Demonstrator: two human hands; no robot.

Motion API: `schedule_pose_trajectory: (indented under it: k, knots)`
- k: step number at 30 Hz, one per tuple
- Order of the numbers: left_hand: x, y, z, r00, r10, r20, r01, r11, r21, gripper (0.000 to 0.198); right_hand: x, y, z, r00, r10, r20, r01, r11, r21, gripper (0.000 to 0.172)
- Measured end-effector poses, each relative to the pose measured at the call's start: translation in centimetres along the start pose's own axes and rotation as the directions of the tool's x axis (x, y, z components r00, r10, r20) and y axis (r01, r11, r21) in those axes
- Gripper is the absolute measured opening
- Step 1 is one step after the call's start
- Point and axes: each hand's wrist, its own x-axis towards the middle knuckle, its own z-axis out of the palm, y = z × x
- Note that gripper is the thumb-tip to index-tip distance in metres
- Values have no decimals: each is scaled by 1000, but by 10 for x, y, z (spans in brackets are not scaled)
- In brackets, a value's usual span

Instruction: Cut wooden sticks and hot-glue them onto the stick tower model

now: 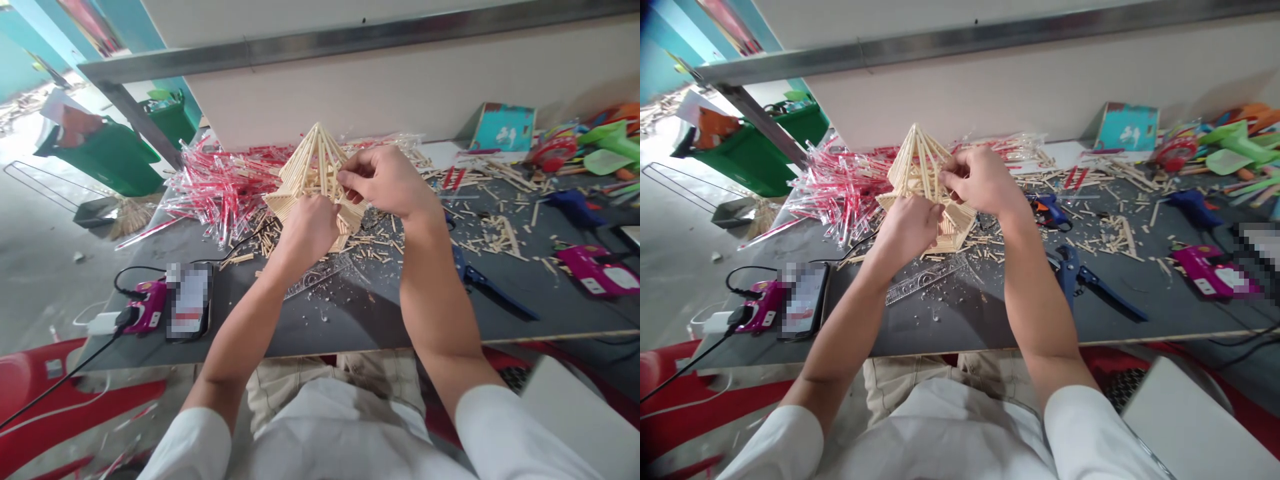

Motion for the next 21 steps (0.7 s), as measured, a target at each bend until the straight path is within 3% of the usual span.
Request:
schedule_pose_trajectory:
  k: [4,6,12,21]
  knots:
    - [-2,3,2,1000,0,-9,1,997,76,40,-1,-7,1,993,-10,-121,13,1000,22,10]
    - [-3,5,5,999,-8,-47,13,995,101,37,0,-9,4,989,-4,-148,16,997,81,15]
    - [-4,7,14,993,-31,-113,55,975,214,29,6,1,20,991,102,-82,-80,968,236,39]
    - [-2,13,26,977,-69,-202,126,950,284,44,9,4,26,984,150,-96,-119,955,270,42]
